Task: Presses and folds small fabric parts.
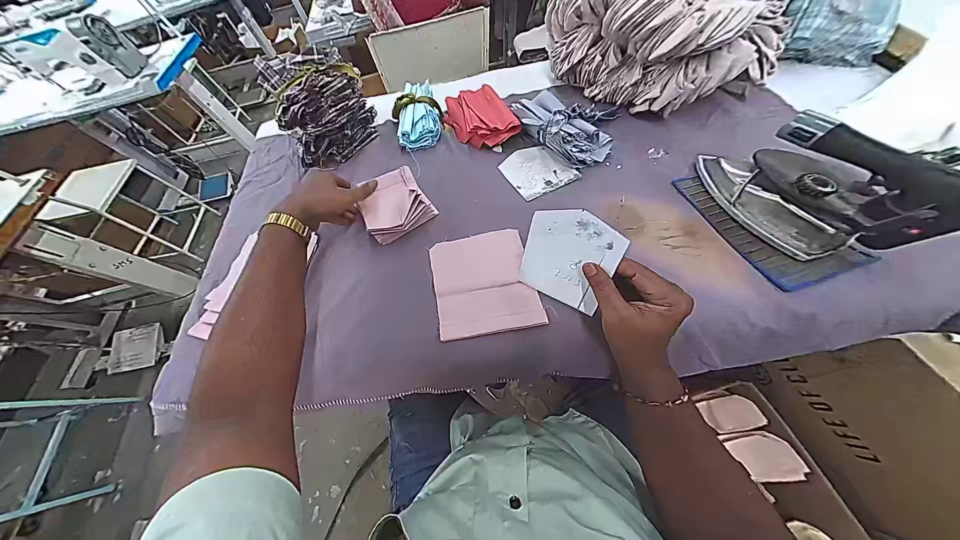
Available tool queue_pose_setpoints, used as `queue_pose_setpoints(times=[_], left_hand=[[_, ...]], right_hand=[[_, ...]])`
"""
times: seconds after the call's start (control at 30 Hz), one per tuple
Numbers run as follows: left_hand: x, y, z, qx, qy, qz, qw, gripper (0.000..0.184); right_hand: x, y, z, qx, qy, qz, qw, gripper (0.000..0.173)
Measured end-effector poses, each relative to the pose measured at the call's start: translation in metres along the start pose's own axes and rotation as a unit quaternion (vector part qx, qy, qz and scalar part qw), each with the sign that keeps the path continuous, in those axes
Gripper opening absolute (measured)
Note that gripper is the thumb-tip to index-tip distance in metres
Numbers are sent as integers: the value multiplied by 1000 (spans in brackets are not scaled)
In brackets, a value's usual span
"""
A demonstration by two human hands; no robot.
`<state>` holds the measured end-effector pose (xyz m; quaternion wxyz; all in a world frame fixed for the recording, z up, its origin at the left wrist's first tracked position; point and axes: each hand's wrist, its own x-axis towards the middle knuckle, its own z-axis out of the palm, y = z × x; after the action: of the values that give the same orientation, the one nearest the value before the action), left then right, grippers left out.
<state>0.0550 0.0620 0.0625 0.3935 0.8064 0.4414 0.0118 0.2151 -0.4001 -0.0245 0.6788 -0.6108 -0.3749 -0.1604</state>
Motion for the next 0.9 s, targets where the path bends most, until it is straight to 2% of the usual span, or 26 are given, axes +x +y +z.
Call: queue_pose_setpoints(times=[0.07,0.2,0.33,0.5,0.57,0.67,0.77,0.9], left_hand=[[-1,-8,11,-56,2,4,998,84],[-7,-5,26,-155,53,-1,986,95],[-11,8,43,-296,51,53,952,81],[4,9,51,-350,77,96,929,79],[8,9,48,-331,81,89,936,81],[11,6,51,-319,87,64,942,60],[6,7,54,-353,99,70,928,48],[-8,16,56,-422,106,82,896,44]], right_hand=[[0,-1,0,-2,2,2,1000,9],[-1,-2,0,7,0,2,1000,8],[-1,-2,0,7,1,4,1000,8],[0,-3,0,2,2,6,1000,7],[-1,-3,0,0,3,8,1000,7],[0,-4,0,2,3,9,1000,7],[-1,-4,1,-5,6,15,1000,7],[-1,-4,1,-6,3,19,1000,7]])
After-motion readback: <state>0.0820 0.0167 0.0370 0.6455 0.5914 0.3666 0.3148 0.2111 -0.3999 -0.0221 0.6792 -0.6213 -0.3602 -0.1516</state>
